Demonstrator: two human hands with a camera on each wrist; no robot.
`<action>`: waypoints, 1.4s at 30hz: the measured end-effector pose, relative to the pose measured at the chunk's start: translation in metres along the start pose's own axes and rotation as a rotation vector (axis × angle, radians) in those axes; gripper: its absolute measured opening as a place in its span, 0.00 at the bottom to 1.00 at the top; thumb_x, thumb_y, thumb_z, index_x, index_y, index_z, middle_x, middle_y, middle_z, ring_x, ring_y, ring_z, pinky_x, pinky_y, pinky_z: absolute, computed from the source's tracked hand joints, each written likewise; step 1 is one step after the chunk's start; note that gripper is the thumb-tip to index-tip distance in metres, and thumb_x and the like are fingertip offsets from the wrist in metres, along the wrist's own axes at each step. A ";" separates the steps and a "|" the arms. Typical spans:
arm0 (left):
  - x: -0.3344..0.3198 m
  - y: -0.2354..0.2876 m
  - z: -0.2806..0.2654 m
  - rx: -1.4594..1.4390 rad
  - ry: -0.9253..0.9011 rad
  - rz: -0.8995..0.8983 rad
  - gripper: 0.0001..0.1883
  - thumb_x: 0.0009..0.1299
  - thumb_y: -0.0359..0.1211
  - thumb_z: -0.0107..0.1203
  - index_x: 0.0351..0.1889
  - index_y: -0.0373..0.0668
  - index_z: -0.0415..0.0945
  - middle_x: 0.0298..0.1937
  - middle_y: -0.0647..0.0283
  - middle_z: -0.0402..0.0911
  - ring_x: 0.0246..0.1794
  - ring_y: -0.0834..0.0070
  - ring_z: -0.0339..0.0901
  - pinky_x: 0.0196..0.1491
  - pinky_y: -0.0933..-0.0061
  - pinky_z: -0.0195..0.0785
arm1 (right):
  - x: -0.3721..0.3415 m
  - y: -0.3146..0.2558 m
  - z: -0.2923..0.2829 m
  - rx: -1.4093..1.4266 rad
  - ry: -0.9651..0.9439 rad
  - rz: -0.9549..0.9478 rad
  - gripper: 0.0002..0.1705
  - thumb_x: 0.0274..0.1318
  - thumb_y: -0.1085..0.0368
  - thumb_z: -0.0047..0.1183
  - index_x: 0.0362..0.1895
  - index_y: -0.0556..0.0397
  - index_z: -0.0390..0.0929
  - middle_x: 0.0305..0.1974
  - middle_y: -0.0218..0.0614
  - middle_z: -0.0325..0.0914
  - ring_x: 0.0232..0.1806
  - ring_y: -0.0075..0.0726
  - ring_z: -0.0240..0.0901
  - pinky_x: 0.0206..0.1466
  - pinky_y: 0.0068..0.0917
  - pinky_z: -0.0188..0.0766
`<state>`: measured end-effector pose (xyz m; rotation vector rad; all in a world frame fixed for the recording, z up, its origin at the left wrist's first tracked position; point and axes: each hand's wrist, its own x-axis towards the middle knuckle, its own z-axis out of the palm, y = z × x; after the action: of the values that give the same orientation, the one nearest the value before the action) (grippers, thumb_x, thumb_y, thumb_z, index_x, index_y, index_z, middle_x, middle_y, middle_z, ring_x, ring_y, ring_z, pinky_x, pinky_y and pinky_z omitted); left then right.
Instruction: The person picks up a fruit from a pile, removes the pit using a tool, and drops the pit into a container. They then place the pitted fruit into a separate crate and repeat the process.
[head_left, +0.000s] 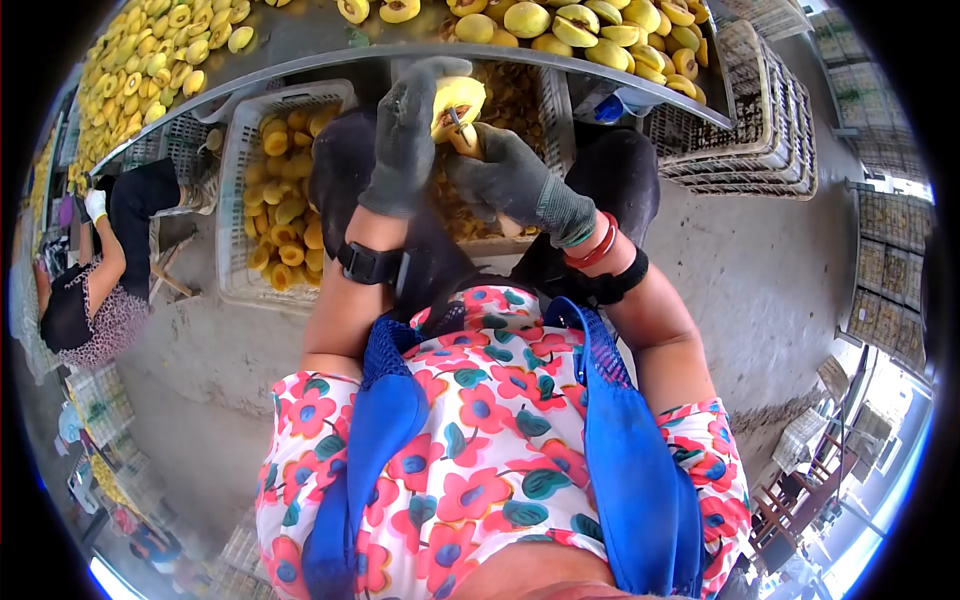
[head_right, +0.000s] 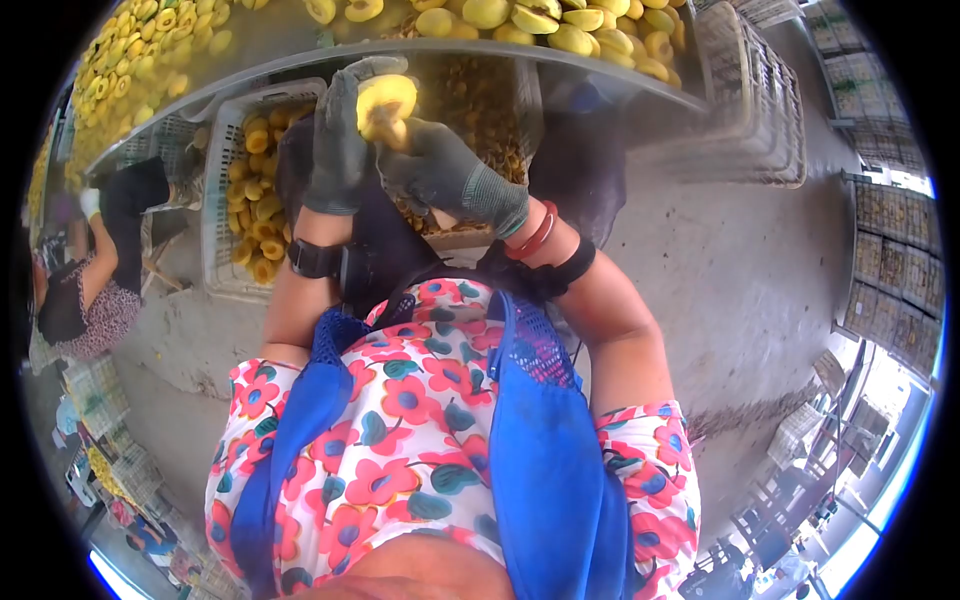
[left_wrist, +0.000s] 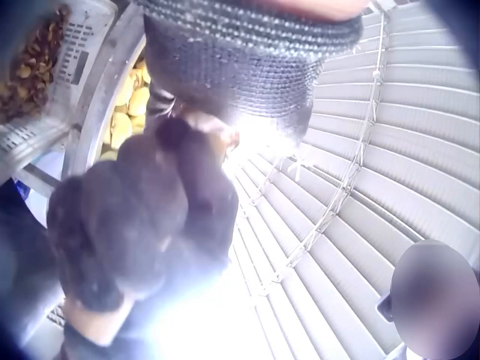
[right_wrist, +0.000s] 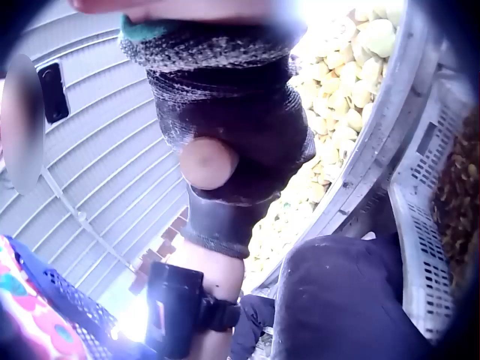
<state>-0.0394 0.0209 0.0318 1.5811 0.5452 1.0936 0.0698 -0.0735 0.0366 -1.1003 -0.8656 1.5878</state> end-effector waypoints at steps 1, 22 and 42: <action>-0.001 0.001 0.000 0.117 0.041 0.023 0.21 0.77 0.45 0.41 0.44 0.36 0.77 0.43 0.60 0.82 0.43 0.70 0.80 0.48 0.72 0.74 | -0.001 0.000 0.003 -0.029 0.003 -0.013 0.07 0.63 0.66 0.49 0.37 0.58 0.70 0.18 0.29 0.68 0.14 0.21 0.64 0.15 0.21 0.60; 0.010 0.007 -0.018 -0.256 -0.241 0.000 0.26 0.78 0.49 0.36 0.44 0.34 0.73 0.39 0.50 0.82 0.37 0.64 0.82 0.42 0.68 0.78 | -0.010 -0.016 0.019 -0.137 -0.072 0.113 0.07 0.58 0.66 0.53 0.40 0.54 0.72 0.20 0.25 0.70 0.14 0.19 0.64 0.15 0.20 0.59; -0.094 -0.036 -0.226 0.907 0.288 0.126 0.24 0.70 0.35 0.51 0.61 0.34 0.65 0.59 0.49 0.72 0.61 0.56 0.68 0.63 0.64 0.61 | 0.012 0.054 -0.059 -0.273 0.289 0.191 0.09 0.59 0.64 0.50 0.40 0.55 0.69 0.20 0.30 0.70 0.13 0.24 0.65 0.14 0.24 0.63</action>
<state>-0.2713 0.0721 -0.0383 2.2566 1.2752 1.2584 0.1066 -0.0746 -0.0355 -1.6043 -0.8154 1.4402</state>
